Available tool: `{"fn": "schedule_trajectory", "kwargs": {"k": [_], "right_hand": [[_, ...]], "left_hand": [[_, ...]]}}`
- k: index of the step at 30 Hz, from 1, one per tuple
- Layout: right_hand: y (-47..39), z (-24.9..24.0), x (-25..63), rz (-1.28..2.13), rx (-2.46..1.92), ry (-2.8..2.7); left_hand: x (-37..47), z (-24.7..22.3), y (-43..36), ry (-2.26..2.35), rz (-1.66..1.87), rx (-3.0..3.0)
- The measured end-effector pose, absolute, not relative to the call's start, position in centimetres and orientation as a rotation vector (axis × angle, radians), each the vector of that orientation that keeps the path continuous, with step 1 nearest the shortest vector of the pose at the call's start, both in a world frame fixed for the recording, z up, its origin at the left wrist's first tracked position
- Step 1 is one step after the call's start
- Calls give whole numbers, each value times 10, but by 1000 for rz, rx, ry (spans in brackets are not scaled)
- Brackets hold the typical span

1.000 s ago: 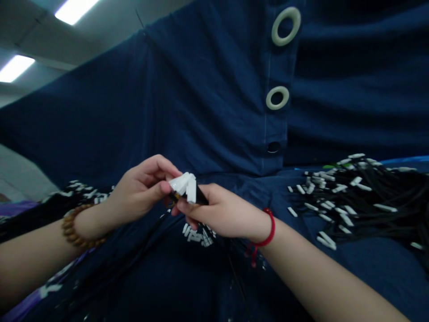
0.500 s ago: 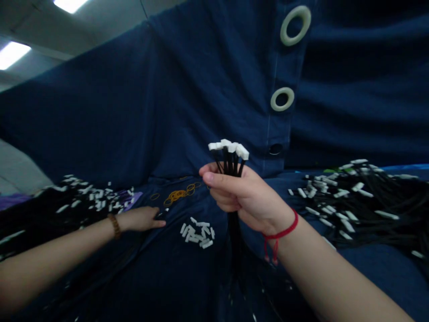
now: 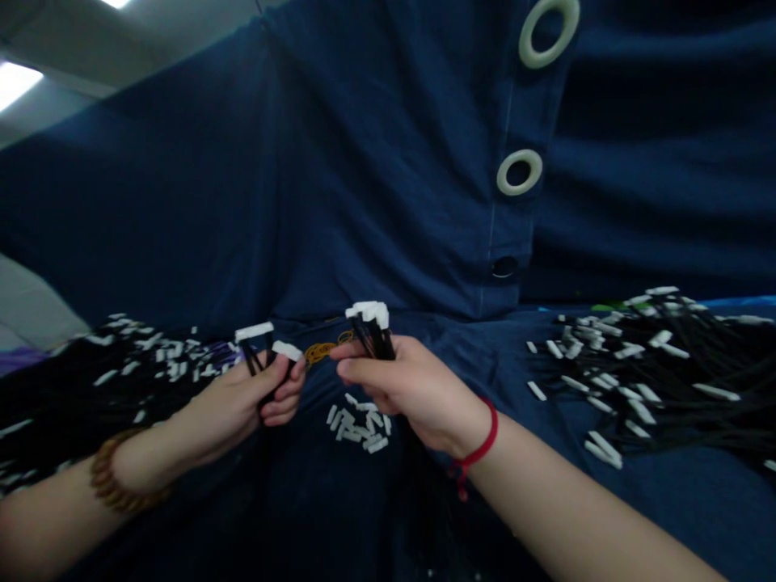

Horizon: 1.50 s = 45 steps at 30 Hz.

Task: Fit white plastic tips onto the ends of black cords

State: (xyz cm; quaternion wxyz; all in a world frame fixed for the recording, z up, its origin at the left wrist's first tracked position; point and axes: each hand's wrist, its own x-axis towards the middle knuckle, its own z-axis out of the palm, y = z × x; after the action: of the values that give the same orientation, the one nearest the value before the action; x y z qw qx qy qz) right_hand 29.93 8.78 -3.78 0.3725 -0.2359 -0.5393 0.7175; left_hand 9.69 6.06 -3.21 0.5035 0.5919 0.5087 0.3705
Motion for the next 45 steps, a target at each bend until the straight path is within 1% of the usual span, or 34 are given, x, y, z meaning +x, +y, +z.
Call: {"fn": "schedule_trajectory", "kwargs": {"k": [3,5,7,11,14,16,21,23,28,35,39,42,45], "right_hand": [[76,-33,295,1795,-518,-1456],[71,-29,297,1746,-454,-1469],[68,-25,301,1614,-384,-1452],[68,-18,312,1323,-256,-1499],[67,-12,317,1154,-320,-1610],[66,-11,318,1059,-410,-1642],[75,-14,322,969,-555,-1590],[80,-17,321,954,-565,-1586],[84,-24,310,976,-639,-1617],[82,-35,300,843,-585,-1768],[82,-31,305,806,-555,-1874],[80,-23,312,887,-558,-1984],[78,-16,319,1030,-587,-2066]], "left_hand": [[133,-14,47,1077,975,1469],[153,-3,44,1039,1136,1653],[170,6,43,1041,1282,1857],[192,14,44,1103,1395,2181],[195,11,44,1276,1677,2479],[193,7,46,1283,1768,2504],[184,-4,55,1017,1746,1908],[185,-9,59,1010,1729,1823],[193,-23,63,990,1530,1898],[191,-29,69,1072,1446,1838],[185,-24,65,1162,1450,2085],[180,-20,64,1290,1409,2281],[177,-17,66,1372,1366,2348]]}}
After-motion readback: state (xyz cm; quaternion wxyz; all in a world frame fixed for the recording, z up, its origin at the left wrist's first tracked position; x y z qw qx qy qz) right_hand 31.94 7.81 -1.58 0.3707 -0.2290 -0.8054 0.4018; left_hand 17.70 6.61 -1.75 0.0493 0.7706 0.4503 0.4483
